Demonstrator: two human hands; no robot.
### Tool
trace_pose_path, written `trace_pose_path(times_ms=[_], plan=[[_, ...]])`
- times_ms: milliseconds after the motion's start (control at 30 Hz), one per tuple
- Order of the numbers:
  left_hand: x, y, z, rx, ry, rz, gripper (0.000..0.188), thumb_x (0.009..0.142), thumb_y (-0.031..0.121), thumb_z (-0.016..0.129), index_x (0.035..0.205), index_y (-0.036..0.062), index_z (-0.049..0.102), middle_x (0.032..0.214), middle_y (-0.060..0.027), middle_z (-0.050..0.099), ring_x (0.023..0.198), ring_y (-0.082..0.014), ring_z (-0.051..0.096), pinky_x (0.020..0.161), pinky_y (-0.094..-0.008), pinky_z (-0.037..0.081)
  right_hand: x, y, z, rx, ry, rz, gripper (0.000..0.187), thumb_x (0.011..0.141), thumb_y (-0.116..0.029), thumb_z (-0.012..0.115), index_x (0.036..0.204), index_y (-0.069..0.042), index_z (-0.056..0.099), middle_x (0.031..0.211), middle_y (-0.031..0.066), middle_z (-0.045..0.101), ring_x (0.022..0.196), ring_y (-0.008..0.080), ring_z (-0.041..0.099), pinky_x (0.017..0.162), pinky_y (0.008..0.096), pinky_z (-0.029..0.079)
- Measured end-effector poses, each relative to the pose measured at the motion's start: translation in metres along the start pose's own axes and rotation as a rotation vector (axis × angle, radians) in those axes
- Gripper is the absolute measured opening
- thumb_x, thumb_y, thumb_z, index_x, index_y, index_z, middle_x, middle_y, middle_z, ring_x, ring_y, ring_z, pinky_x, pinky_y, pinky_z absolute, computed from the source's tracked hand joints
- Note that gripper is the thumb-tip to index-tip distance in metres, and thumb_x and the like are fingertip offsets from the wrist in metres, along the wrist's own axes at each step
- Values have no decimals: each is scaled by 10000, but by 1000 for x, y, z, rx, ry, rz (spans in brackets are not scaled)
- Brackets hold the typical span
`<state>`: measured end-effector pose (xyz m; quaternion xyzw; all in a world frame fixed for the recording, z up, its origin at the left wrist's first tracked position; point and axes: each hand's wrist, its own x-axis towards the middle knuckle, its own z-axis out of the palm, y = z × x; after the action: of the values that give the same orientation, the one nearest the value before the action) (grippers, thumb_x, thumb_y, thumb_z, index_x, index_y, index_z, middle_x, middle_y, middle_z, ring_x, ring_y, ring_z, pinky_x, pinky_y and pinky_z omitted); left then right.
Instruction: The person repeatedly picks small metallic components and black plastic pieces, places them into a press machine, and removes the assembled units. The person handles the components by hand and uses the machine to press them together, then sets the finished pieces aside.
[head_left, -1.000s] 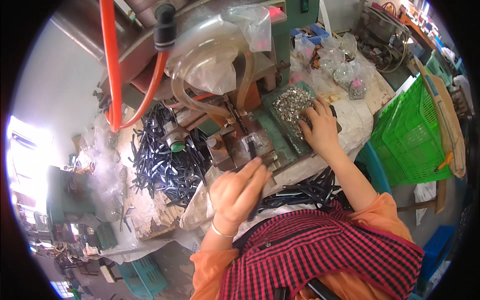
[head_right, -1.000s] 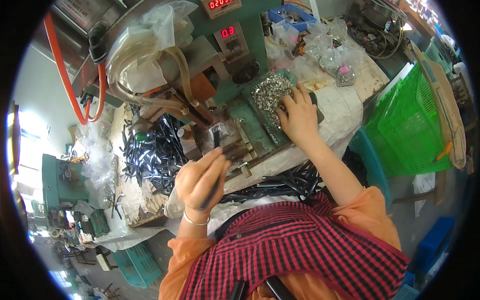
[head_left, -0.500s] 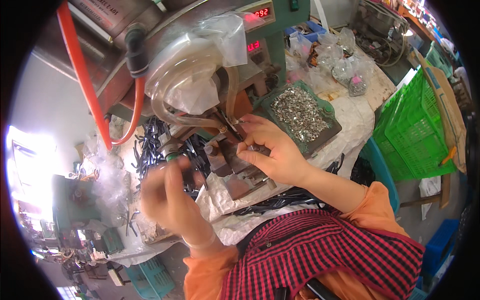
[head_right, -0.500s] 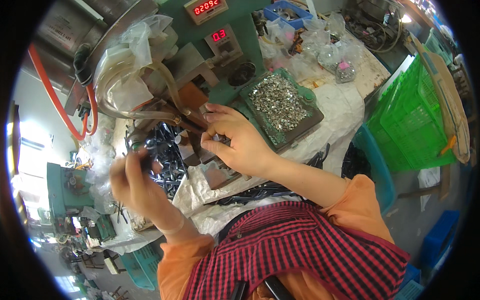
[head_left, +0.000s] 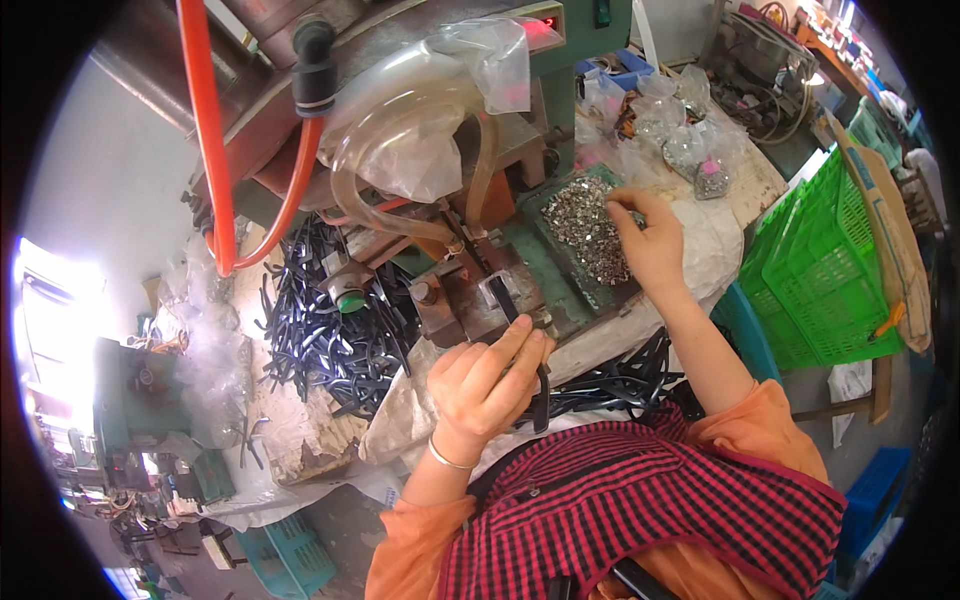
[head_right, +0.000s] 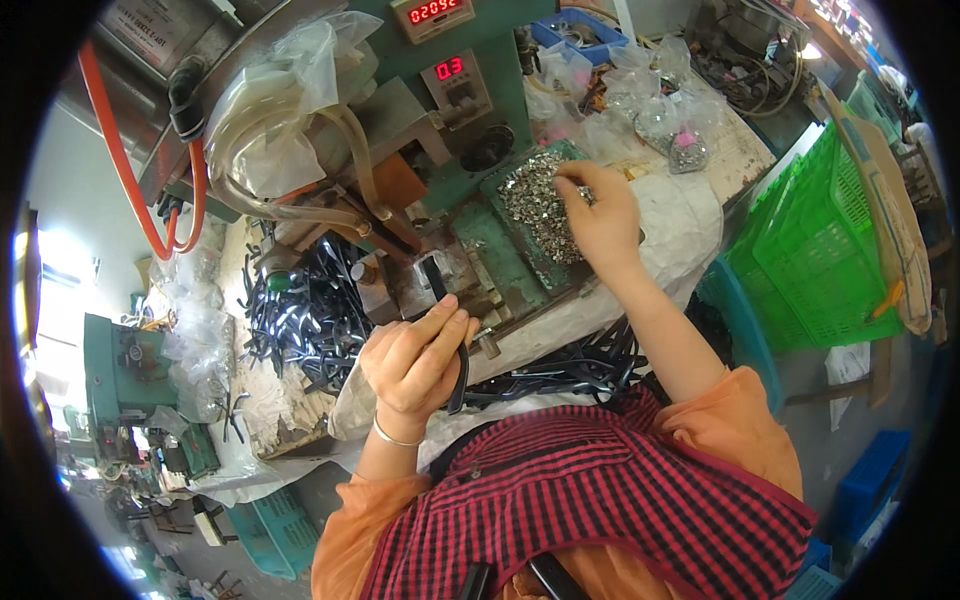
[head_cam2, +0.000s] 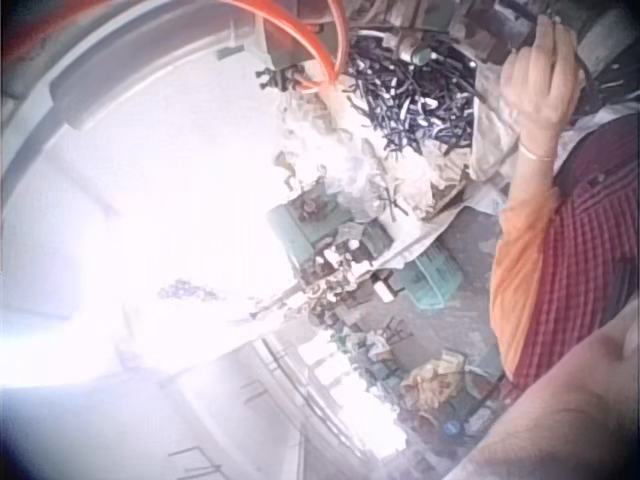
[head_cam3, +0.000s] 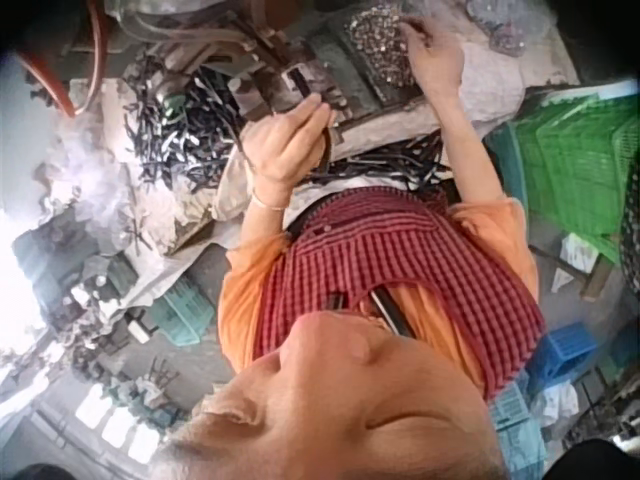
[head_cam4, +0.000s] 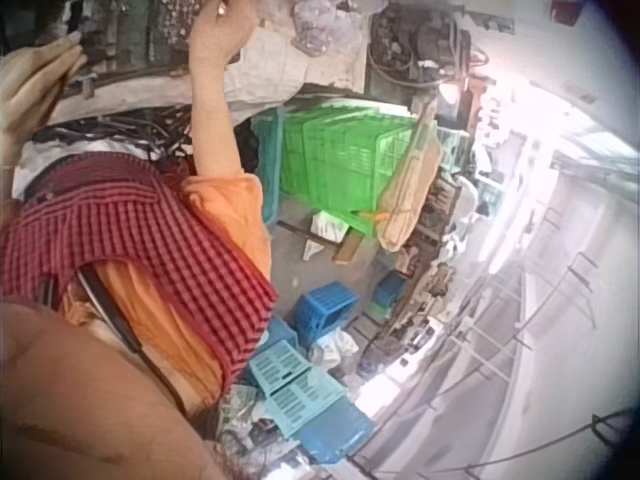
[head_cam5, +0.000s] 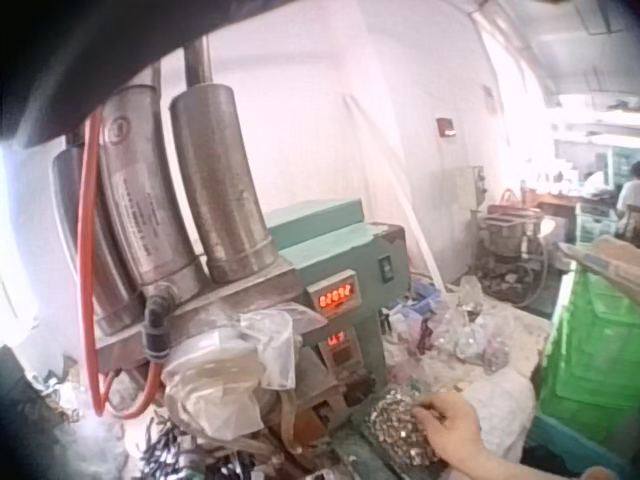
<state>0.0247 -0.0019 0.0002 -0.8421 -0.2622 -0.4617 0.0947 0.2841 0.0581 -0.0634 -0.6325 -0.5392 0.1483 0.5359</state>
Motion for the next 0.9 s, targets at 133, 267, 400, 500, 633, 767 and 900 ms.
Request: trace_pose_path(times_ms=[133,267,400,500,633,767,900], plan=[[-7,-2,1,15,22,17,258,741,66,890,961,66,756,983,-95,775,555,-146,606,494,-262,440,-3,27,5,-206,89,-211,113,862,-134,745,948,-61,743,922,104,704,921,295,665,820,395,509],[-8,-1,4,-6,30,-1,247,745,63,886,957,54,759,1002,-108,778,592,-164,636,513,-268,457,4,5,40,-357,5,-548,121,822,-119,728,938,-88,711,977,82,659,986,313,621,800,433,502],[-10,10,-9,12,-67,-121,229,766,28,817,982,62,749,1095,-82,774,596,-136,609,536,-268,471,12,13,70,-612,-143,-666,123,823,-79,669,945,-73,654,1032,91,642,1052,307,610,791,426,506],[-45,17,-34,82,-18,-186,218,778,15,790,990,47,754,1098,-99,778,638,-151,639,581,-276,500,14,13,51,-660,-165,-512,118,812,-66,643,930,-67,632,991,104,646,1029,317,626,759,429,510],[-95,-9,-74,229,140,-617,196,844,-51,735,1033,0,751,999,-113,770,702,-146,682,628,-273,532,10,9,14,-364,72,-406,121,886,-127,739,963,-52,683,882,147,699,816,356,670,741,443,522],[-81,-56,-101,195,267,-1006,101,947,-21,677,1030,-39,733,927,-89,724,744,-134,676,666,-254,529,7,10,7,-264,-27,-222,100,852,-115,741,934,-77,698,883,122,713,848,339,670,758,455,512],[-89,-95,-84,347,-132,-928,80,879,73,732,950,44,754,877,-98,695,766,-272,673,682,-346,516,6,1,15,-211,-41,-338,156,851,-90,757,1007,-85,751,925,121,731,891,321,696,793,402,538]])
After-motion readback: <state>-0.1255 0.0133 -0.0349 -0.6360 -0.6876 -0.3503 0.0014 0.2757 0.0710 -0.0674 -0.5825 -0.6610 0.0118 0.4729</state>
